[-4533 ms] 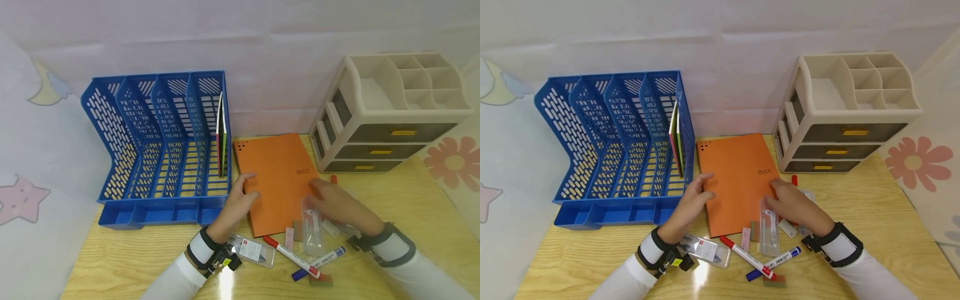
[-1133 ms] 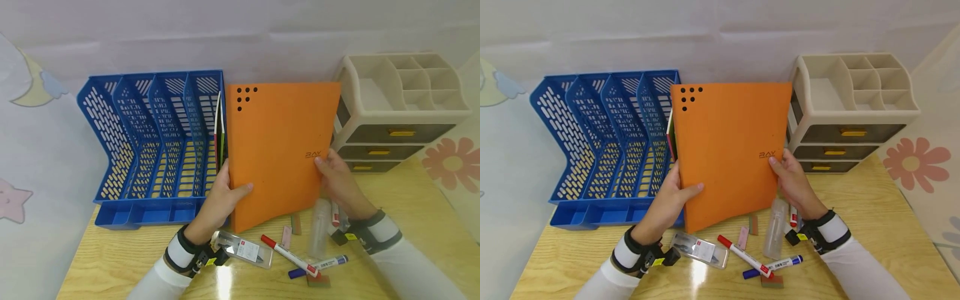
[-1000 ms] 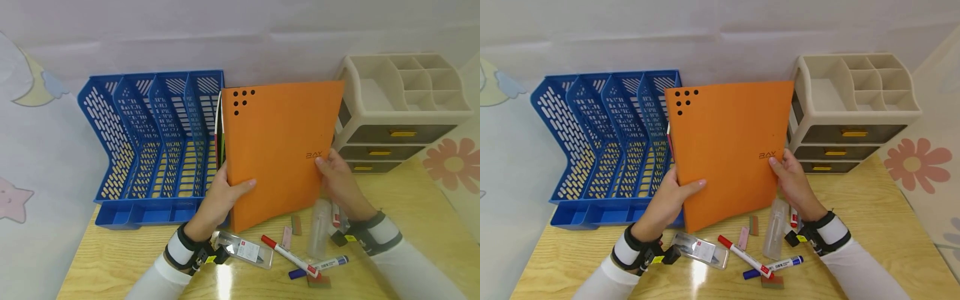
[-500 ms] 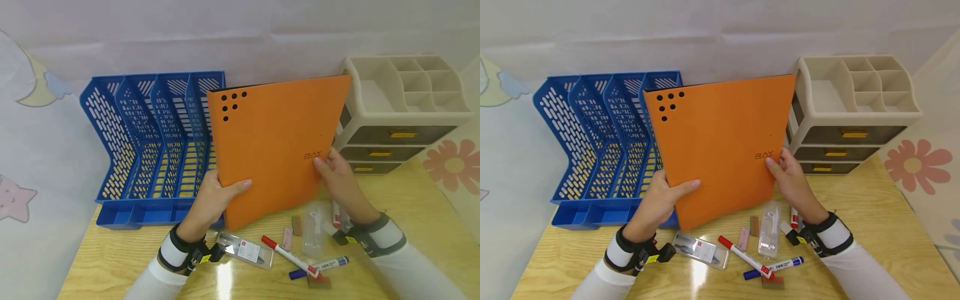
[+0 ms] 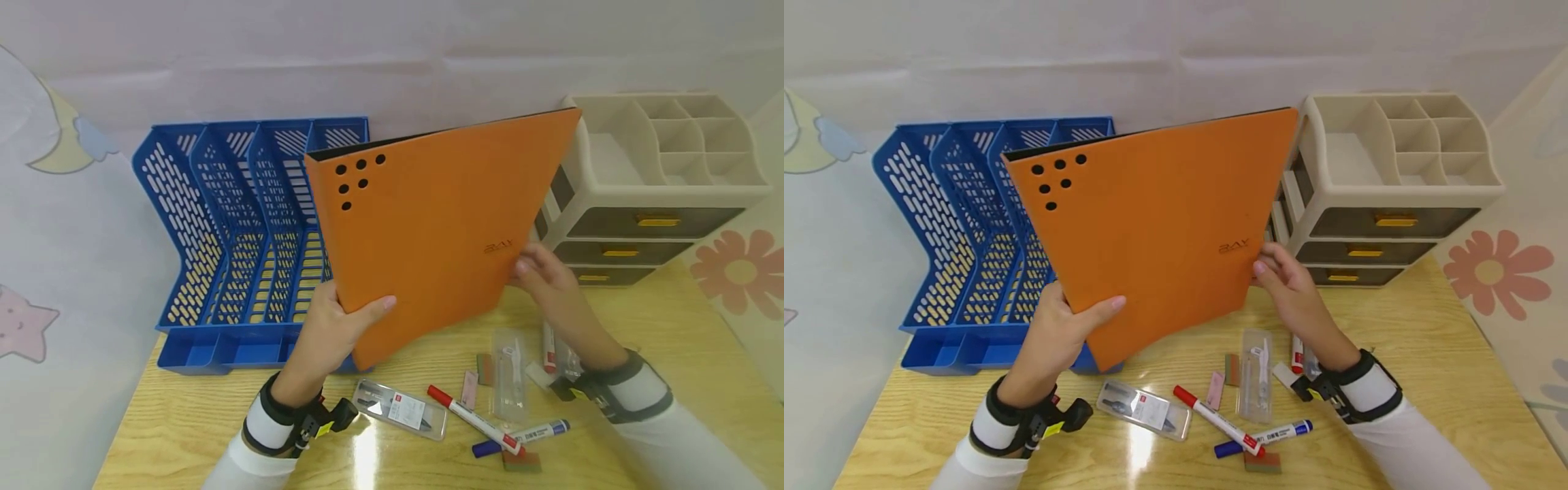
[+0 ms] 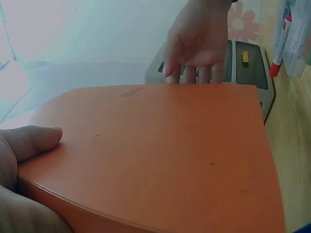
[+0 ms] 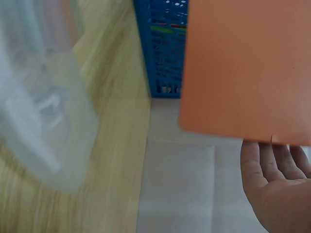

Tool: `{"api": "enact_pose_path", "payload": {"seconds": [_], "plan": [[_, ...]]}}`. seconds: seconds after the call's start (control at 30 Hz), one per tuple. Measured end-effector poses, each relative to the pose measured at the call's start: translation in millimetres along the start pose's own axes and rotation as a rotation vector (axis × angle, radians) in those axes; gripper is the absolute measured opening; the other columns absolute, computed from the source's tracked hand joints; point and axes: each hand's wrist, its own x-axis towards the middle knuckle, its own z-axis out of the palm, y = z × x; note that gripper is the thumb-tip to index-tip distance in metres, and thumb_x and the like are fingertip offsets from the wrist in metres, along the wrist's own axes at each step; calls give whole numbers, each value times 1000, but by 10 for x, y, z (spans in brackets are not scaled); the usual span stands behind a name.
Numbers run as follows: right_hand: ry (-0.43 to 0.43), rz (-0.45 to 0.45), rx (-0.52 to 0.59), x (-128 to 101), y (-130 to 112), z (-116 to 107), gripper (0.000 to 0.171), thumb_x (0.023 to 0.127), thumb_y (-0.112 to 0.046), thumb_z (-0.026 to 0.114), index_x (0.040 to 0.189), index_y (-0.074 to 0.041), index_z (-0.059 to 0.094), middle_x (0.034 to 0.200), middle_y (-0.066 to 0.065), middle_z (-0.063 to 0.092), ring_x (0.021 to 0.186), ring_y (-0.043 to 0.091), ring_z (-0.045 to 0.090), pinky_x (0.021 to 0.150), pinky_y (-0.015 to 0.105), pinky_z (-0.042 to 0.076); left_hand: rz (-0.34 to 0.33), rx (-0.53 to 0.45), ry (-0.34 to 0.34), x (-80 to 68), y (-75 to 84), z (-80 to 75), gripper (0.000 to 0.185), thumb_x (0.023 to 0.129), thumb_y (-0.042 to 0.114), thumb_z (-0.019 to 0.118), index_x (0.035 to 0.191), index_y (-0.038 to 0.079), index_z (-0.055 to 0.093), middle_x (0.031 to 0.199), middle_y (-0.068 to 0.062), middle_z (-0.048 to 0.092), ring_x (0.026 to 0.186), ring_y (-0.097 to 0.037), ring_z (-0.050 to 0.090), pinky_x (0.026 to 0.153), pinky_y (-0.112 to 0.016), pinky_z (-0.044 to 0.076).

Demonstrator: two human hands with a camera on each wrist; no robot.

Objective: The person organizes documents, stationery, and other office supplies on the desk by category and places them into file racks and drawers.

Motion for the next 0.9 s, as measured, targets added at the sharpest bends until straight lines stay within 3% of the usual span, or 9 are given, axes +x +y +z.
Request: {"api": "enact_pose_path", "payload": {"seconds": [0.2, 0.27, 0.37, 0.5, 0.6, 0.63, 0.77, 0.9], "plan": [[-65, -48, -91, -40, 46, -77, 32, 109, -1, 42, 139, 4, 53, 126, -8, 70, 111, 10, 70, 94, 20, 57, 59, -1, 8, -48, 40, -110, 33, 90, 1, 76, 123, -1, 69, 113, -17, 76, 99, -15, 74, 83, -34, 62], [-72, -44, -170, -57, 42, -91, 34, 109, -1, 42, 141, 8, 51, 131, -5, 68, 116, 8, 68, 96, 18, 55, 86, -1, 5, -59, 41, -154, 35, 90, -1, 75, 124, -1, 68, 114, -17, 76, 100, -16, 75, 84, -34, 63], [-66, -12, -365, -92, 31, -107, 37, 110, -7, 45, 145, 3, 49, 139, 3, 65, 124, 8, 63, 100, 11, 48, 103, 3, -9, -86, 43, -236, 37, 91, -1, 75, 127, 0, 67, 116, -11, 76, 103, -17, 74, 84, -34, 62], [-100, -18, -697, -137, 46, -155, 46, 108, -16, 52, 154, -9, 45, 148, 16, 57, 132, 29, 59, 104, 34, 53, 93, 11, -21, -125, 50, -369, 36, 92, 1, 75, 127, 2, 68, 113, -1, 76, 101, -17, 73, 81, -32, 61], [-175, -69, -859, -153, 67, -213, 59, 106, -17, 57, 161, -14, 35, 159, 17, 45, 135, 42, 55, 106, 56, 47, 61, 6, -19, -144, 59, -470, 36, 92, 2, 75, 128, 5, 67, 113, 0, 76, 102, -19, 72, 81, -32, 61], [-202, -80, -894, -156, 69, -232, 63, 106, -18, 58, 163, -15, 31, 163, 16, 40, 138, 42, 52, 109, 57, 45, 52, 2, -18, -149, 62, -502, 38, 93, 2, 74, 129, 5, 66, 116, -1, 75, 105, -20, 71, 83, -33, 61], [-297, -120, -993, -155, 45, -296, 69, 105, -22, 60, 165, -17, 26, 171, 11, 23, 150, 41, 36, 125, 49, 30, 38, -21, -1, -178, 71, -626, 48, 93, 1, 74, 138, 12, 60, 128, -2, 71, 118, -21, 68, 94, -34, 59], [-328, -221, -1083, -143, 19, -339, 72, 102, -22, 65, 164, -12, 29, 170, 14, 24, 152, 43, 32, 130, 38, 19, 125, -46, 1, -202, 65, -744, 61, 92, -9, 70, 147, 10, 51, 137, -2, 66, 127, -20, 63, 102, -32, 56]]}}
